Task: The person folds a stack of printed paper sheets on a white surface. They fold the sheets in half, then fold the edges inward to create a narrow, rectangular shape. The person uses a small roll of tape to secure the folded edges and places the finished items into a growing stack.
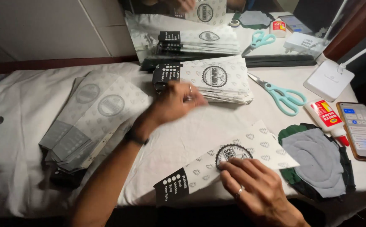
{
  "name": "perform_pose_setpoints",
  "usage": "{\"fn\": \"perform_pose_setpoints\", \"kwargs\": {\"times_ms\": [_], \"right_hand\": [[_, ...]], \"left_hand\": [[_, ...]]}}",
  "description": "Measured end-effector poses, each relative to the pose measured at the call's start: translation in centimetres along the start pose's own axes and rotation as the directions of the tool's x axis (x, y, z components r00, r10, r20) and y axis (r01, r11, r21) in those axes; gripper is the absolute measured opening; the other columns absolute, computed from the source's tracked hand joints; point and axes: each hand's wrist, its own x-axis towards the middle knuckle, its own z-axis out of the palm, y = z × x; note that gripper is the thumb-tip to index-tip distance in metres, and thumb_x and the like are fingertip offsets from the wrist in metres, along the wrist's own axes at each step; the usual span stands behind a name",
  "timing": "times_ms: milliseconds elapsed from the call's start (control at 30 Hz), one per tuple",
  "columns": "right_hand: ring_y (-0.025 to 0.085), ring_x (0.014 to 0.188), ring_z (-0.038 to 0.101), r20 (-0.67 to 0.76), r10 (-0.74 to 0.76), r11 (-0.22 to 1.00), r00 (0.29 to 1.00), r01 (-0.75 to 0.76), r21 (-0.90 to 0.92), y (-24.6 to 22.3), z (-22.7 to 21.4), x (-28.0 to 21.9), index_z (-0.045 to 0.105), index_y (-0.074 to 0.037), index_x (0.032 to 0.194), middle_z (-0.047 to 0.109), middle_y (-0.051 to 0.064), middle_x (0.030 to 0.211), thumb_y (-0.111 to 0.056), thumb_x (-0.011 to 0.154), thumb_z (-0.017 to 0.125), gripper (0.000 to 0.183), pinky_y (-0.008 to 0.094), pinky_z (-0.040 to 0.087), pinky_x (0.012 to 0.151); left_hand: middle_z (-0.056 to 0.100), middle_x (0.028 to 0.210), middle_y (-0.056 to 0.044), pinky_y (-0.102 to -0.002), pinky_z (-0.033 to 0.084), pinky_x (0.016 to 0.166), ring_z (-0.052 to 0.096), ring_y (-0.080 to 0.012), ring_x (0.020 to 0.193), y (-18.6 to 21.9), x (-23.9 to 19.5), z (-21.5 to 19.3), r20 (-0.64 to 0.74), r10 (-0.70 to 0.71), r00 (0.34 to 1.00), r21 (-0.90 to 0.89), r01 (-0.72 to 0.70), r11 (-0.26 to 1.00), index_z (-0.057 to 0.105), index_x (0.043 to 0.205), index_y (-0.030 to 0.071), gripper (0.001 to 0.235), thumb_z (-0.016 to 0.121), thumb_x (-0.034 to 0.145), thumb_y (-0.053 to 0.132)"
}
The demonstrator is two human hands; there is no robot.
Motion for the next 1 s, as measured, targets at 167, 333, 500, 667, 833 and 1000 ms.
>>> {"fn": "perform_pose_setpoints", "kwargs": {"times_ms": [167,333,500,667,833,1000], "right_hand": [[0.032,0.086,0.069,-0.009,0.023,0.996,1.0,-0.024,-0.081,1.3,0.8,1.4,0.058,0.003,0.101,0.071,0.017,0.1,-0.003,0.102,0.046,0.013,0.041,0.052,0.071],[0.027,0.08,0.063,0.008,0.017,0.985,1.0,-0.015,-0.17,1.7,1.0,3.0,0.061,-0.002,0.095,0.069,0.01,0.092,0.001,0.102,0.047,0.016,0.037,0.047,0.065],[0.035,0.107,0.071,-0.065,-0.014,0.991,0.998,0.005,-0.136,1.5,0.3,3.4,0.065,-0.005,0.114,0.072,0.015,0.121,-0.001,0.099,0.06,0.016,0.051,0.054,0.096],[0.034,0.115,0.068,-0.051,-0.037,0.984,0.998,0.028,-0.176,1.6,0.7,2.7,0.063,-0.015,0.111,0.07,0.01,0.129,-0.015,0.098,0.073,0.016,0.056,0.045,0.107],[0.035,0.115,0.068,-0.015,-0.012,0.99,1.0,0.01,-0.138,1.7,0.9,2.6,0.062,-0.007,0.112,0.07,0.011,0.128,-0.017,0.097,0.073,0.021,0.058,0.04,0.111],[0.029,0.108,0.068,-0.007,0.035,0.988,0.999,-0.036,-0.152,1.6,0.9,3.1,0.063,-0.009,0.093,0.072,0.005,0.118,-0.016,0.098,0.069,0.011,0.054,0.041,0.109]], "left_hand": [[0.079,0.082,-0.002,-0.03,0.054,0.064,0.072,-0.015,0.074,8.5,-6.8,-0.6,0.258,0.0,0.966,-0.06,0.016,0.998,0.081,0.088,0.012,0.027,0.088,0.076,0.035],[0.069,0.072,-0.003,-0.043,0.049,0.053,0.066,-0.0269,0.067,9.5,-10.0,0.6,0.082,0.028,0.996,0.246,-0.047,0.968,0.076,0.083,0.011,0.006,0.076,0.088,0.015],[0.08,0.079,-0.002,-0.034,0.055,0.059,0.075,-0.0195,0.066,9.8,-9.8,-0.7,-0.018,-0.087,0.996,0.099,0.088,0.991,0.078,0.08,0.008,0.006,0.08,0.083,0.013],[0.081,0.075,-0.001,-0.027,0.054,0.059,0.076,-0.0089,0.065,10.2,-9.3,-1.6,0.035,-0.214,0.976,-0.009,0.214,0.977,0.082,0.079,0.013,0.004,0.082,0.077,0.016],[0.08,0.07,0.0,-0.023,0.05,0.054,0.068,-0.0002,0.06,10.4,-9.0,-1.8,0.068,-0.245,0.967,-0.082,0.25,0.965,0.082,0.075,0.012,0.007,0.088,0.073,0.015],[0.079,0.064,0.002,-0.019,0.047,0.053,0.061,0.0021,0.057,10.7,-8.2,-2.3,0.126,-0.328,0.936,-0.193,0.347,0.918,0.083,0.072,0.013,0.013,0.093,0.067,0.02]]}}
